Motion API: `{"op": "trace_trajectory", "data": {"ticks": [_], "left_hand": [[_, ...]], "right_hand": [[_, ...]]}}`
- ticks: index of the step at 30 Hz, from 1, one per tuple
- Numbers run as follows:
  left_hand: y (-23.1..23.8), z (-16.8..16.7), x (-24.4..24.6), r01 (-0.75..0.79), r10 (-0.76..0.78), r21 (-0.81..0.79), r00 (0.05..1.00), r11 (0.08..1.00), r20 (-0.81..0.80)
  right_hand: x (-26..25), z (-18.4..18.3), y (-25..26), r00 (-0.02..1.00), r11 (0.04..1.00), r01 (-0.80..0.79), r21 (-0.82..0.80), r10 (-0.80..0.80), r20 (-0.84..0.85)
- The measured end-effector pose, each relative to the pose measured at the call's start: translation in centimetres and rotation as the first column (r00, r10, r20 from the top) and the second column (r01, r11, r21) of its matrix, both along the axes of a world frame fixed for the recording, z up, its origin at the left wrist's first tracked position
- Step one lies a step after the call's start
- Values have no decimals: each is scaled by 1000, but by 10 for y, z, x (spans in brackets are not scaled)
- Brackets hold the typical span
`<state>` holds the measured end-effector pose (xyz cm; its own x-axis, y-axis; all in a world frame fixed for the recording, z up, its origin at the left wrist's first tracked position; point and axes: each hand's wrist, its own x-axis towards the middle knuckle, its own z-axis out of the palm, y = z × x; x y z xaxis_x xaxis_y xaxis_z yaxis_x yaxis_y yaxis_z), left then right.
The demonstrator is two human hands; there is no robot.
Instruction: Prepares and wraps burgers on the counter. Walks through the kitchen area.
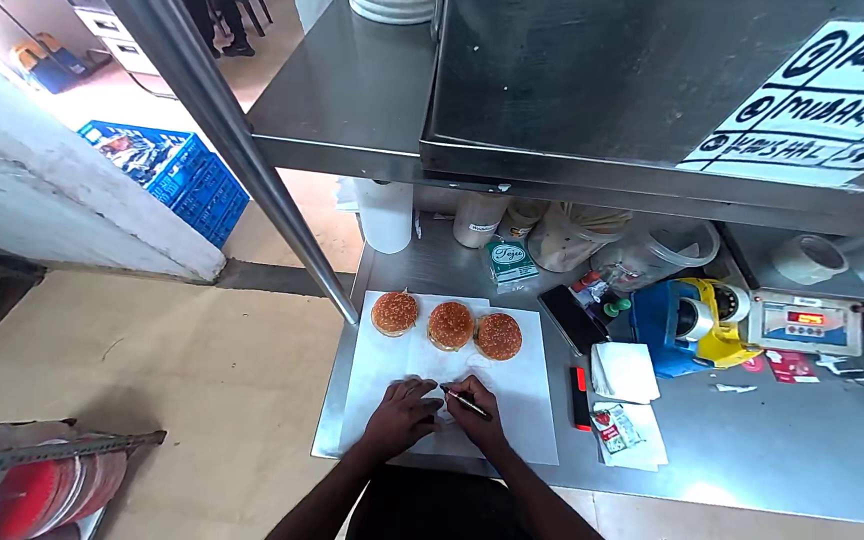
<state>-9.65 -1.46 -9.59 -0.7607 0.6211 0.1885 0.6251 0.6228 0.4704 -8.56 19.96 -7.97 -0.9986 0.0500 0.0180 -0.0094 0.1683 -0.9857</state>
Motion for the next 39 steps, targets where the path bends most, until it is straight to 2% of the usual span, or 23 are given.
{"op": "trace_trajectory", "data": {"ticks": [7,10,14,18,25,28,33,39], "left_hand": [[-1,-3,-1,-20,20,43,1000,999,7],[0,-4,-1,-21,21,54,1000,998,10],[-1,-6,-2,-24,24,43,1000,999,0],[-1,-5,-2,-24,24,48,1000,999,-1],[0,-5,-1,-24,25,40,999,999,-26],[0,-6,-2,-27,28,44,999,999,-29],[0,-5,-1,-24,25,25,999,999,-43],[0,-3,-1,-29,30,29,1000,999,-6]], "right_hand": [[-2,-9,-1,999,999,-22,35,24,-41],[-1,-9,3,995,996,-85,19,85,-46],[1,-9,4,997,998,-44,33,45,-56],[0,-8,6,996,996,-71,45,73,-51],[-2,-7,2,998,999,30,21,-29,-52],[-3,-5,0,995,994,98,-50,-99,-17],[-5,-5,-1,996,995,82,-50,-80,36],[-4,-6,-1,997,997,74,-4,-74,11]]}}
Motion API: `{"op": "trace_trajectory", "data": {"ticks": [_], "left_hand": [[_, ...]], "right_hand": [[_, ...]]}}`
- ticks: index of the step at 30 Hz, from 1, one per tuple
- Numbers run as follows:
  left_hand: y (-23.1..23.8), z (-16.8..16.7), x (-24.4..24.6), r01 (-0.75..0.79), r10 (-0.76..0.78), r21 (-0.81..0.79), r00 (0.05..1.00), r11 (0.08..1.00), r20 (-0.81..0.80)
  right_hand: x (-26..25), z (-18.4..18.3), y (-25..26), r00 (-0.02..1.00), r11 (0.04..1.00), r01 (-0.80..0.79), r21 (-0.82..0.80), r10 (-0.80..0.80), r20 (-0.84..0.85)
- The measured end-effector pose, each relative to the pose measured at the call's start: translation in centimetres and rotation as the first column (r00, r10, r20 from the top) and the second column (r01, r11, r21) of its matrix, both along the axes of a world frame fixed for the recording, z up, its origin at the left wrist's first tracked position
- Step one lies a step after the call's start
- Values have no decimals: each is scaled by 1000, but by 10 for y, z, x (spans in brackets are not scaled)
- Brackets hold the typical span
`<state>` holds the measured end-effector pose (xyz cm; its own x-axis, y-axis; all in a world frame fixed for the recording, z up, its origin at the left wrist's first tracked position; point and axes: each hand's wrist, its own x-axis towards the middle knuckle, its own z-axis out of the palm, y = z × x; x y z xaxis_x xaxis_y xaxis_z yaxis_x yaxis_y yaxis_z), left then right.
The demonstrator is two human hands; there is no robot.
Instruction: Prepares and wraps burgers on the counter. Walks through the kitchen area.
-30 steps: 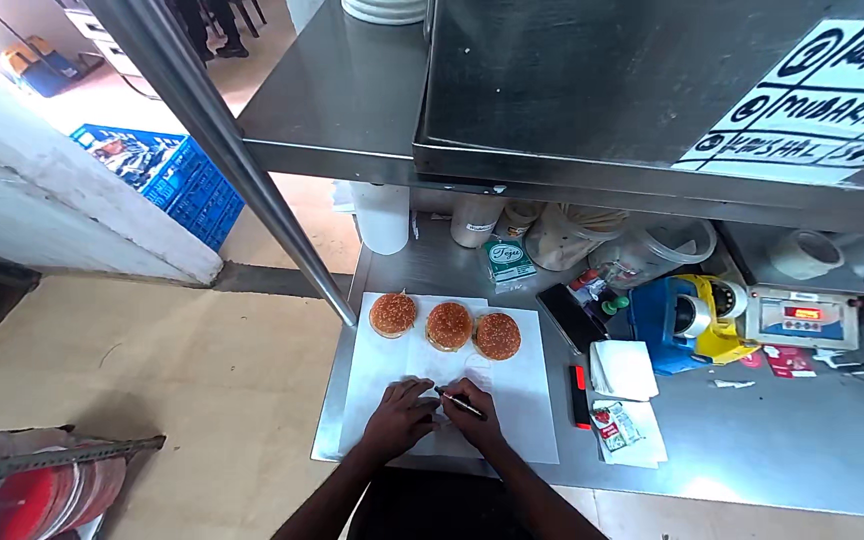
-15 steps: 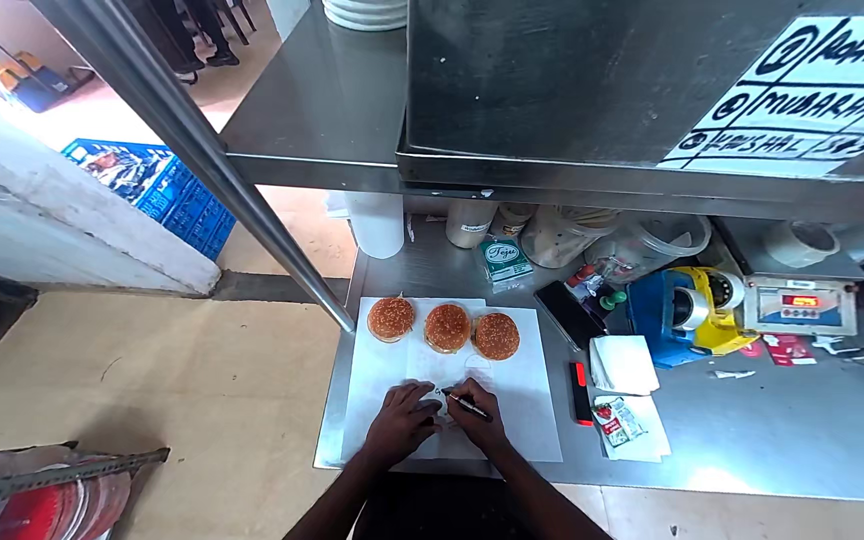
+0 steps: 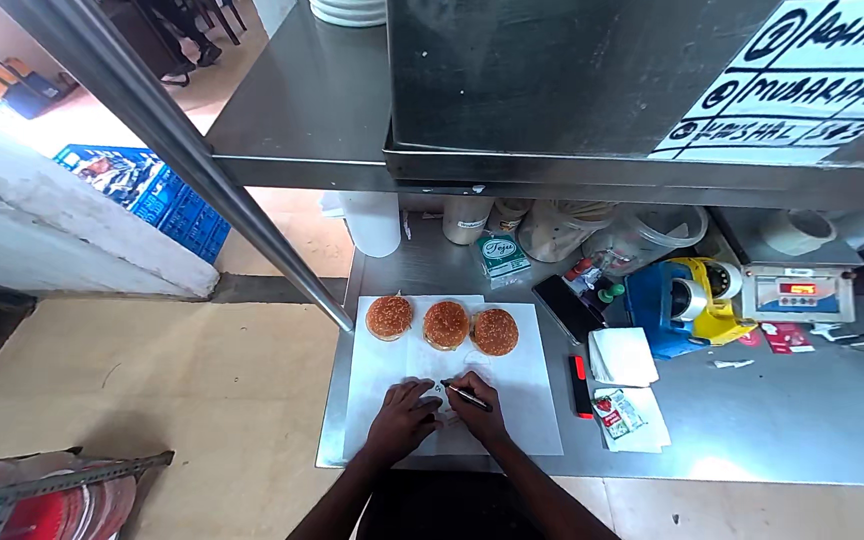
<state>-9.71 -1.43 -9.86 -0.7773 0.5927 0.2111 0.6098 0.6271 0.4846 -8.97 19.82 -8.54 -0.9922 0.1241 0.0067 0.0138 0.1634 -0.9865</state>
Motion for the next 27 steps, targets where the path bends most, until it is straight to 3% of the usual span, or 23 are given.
{"op": "trace_trajectory", "data": {"ticks": [8,14,19,27], "left_hand": [[0,-5,2,1,-2,-12,1000,1000,-19],[0,-3,-1,1,-1,-8,999,1000,-33],[0,-3,-1,0,0,-1,1000,1000,-20],[1,-3,0,-6,6,0,1000,1000,-23]], "right_hand": [[5,-1,2,1000,999,28,43,-28,-9],[5,4,9,998,997,34,-68,-31,54],[10,2,14,995,994,-98,41,99,-29],[10,0,16,987,987,-158,27,158,-22]]}}
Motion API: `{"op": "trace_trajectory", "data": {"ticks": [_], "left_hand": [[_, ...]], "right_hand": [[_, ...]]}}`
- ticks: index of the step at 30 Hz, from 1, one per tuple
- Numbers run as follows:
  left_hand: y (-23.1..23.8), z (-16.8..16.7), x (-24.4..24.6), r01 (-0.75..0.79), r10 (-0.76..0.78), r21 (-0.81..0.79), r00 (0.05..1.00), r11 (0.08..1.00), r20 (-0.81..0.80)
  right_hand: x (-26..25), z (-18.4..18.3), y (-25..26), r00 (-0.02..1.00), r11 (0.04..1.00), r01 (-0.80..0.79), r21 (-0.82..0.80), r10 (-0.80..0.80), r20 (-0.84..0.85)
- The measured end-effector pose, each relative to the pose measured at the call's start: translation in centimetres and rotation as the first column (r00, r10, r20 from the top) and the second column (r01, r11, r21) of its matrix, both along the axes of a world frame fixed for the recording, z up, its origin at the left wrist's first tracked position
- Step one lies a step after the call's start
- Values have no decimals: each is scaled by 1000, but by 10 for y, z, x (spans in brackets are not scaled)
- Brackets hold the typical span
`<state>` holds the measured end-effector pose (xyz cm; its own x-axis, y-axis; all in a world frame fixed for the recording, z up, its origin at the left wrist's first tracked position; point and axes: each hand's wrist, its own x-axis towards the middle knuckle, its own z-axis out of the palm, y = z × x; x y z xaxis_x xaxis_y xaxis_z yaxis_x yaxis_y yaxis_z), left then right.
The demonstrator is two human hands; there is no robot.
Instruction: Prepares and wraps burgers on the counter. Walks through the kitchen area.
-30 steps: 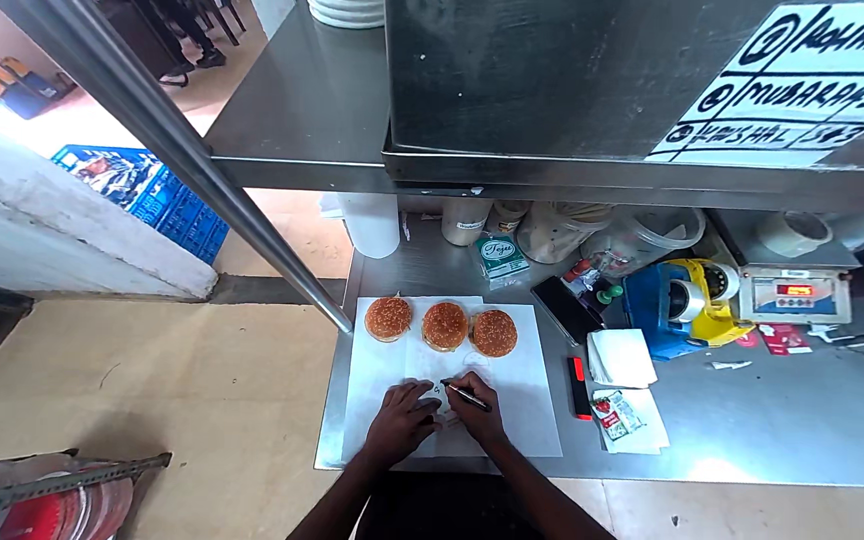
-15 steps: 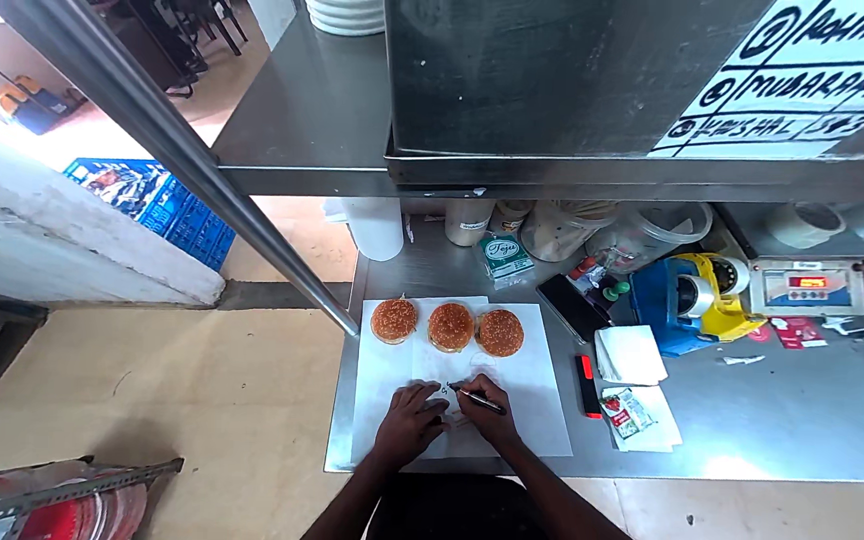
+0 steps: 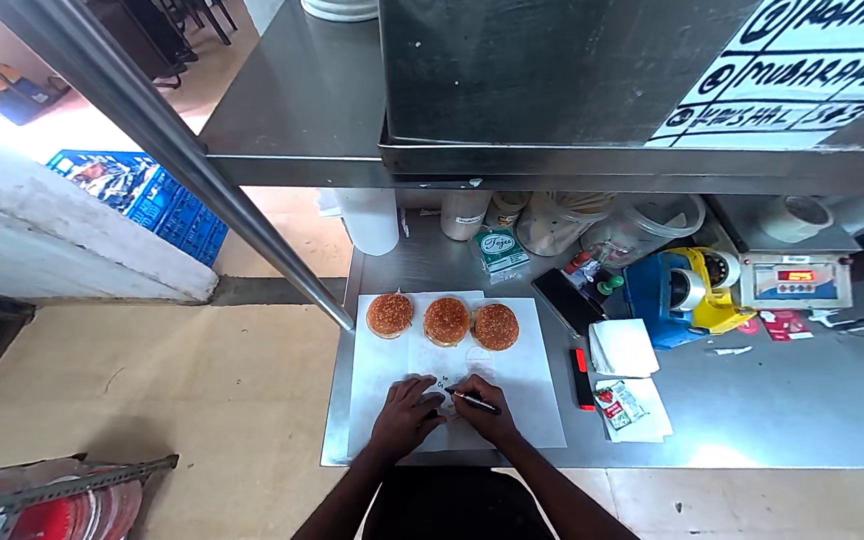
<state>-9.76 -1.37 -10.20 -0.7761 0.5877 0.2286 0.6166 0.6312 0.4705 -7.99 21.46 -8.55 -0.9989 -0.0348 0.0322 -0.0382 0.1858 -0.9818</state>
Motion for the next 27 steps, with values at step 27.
{"op": "trace_trajectory", "data": {"ticks": [27], "left_hand": [[-1,-1,0,1,-1,8,1000,1000,1]], "right_hand": [[2,-7,-2,995,997,64,35,-61,-74]]}}
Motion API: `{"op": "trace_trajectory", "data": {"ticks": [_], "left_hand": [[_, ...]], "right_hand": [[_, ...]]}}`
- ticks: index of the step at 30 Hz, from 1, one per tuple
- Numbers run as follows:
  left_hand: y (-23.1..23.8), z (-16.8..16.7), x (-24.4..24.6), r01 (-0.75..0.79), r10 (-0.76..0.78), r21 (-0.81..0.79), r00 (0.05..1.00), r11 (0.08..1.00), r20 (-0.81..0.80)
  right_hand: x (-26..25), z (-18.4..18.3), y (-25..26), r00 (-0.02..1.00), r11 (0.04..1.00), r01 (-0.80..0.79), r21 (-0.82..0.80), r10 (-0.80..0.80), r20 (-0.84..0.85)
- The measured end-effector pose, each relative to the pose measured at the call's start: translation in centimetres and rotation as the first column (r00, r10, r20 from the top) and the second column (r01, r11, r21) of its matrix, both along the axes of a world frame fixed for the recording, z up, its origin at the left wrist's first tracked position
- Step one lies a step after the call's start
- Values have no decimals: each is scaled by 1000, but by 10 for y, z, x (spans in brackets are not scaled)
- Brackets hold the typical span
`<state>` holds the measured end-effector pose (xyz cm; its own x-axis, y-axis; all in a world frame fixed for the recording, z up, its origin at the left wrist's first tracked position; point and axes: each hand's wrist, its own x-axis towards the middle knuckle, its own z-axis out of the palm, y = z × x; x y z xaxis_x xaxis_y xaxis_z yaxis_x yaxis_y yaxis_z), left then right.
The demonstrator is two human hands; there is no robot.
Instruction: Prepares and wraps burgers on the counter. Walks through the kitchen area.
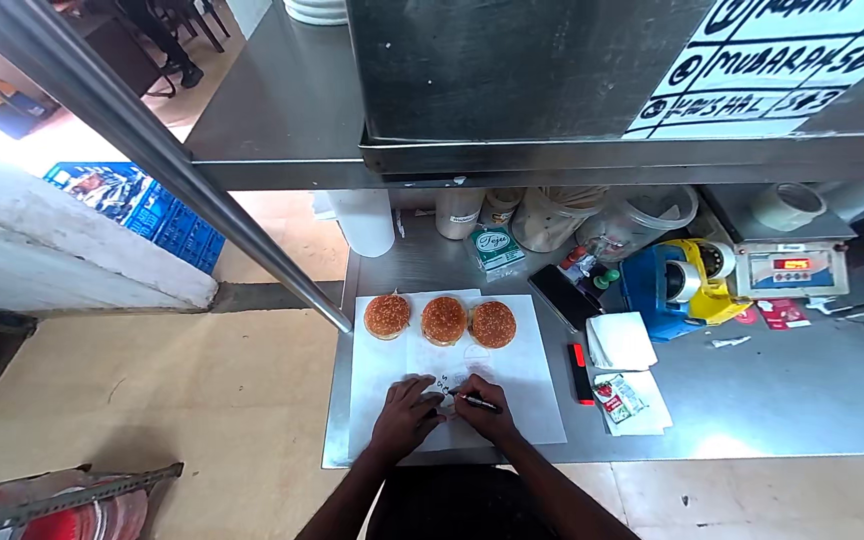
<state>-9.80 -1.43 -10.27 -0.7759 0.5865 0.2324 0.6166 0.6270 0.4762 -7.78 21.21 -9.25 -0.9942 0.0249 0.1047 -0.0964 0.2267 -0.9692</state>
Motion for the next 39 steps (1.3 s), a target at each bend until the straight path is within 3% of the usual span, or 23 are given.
{"op": "trace_trajectory", "data": {"ticks": [2,5,10,12,14,17,19,23,29,32,34,36,39], "left_hand": [[0,0,0,-2,2,-2,1000,1000,3],[0,2,1,-3,3,-5,1000,1000,5],[-1,3,0,-2,2,6,1000,1000,31],[-2,7,1,-38,23,119,992,992,121],[1,19,2,-124,70,263,976,957,206],[13,52,8,-199,64,299,911,933,407],[22,68,12,-136,-72,347,848,928,525],[39,86,17,50,-234,337,813,940,533],[59,97,14,280,-376,255,758,926,534],[69,96,14,264,-380,279,735,923,561],[80,88,14,26,-248,369,784,929,569],[93,79,14,-212,-32,397,850,893,525],[88,60,16,-165,111,168,950,972,293]], "right_hand": [[-2,2,-4,997,997,71,31,-71,-14],[-1,3,-4,1000,1000,-3,7,3,17],[2,16,-1,982,966,183,-180,-173,73],[5,34,2,979,949,194,-248,-170,115],[13,58,8,986,941,131,-312,-92,136],[29,87,18,990,926,-122,-357,140,26],[35,98,20,971,934,-238,-265,238,-33],[45,110,24,972,970,-215,-112,224,73],[65,96,30,988,974,-137,-182,148,46],[70,88,37,991,973,-127,-192,133,22],[55,88,51,981,973,-194,-122,189,-52],[29,93,74,964,967,-245,74,251,-83],[-29,105,121,979,843,-173,510,204,-5]]}}
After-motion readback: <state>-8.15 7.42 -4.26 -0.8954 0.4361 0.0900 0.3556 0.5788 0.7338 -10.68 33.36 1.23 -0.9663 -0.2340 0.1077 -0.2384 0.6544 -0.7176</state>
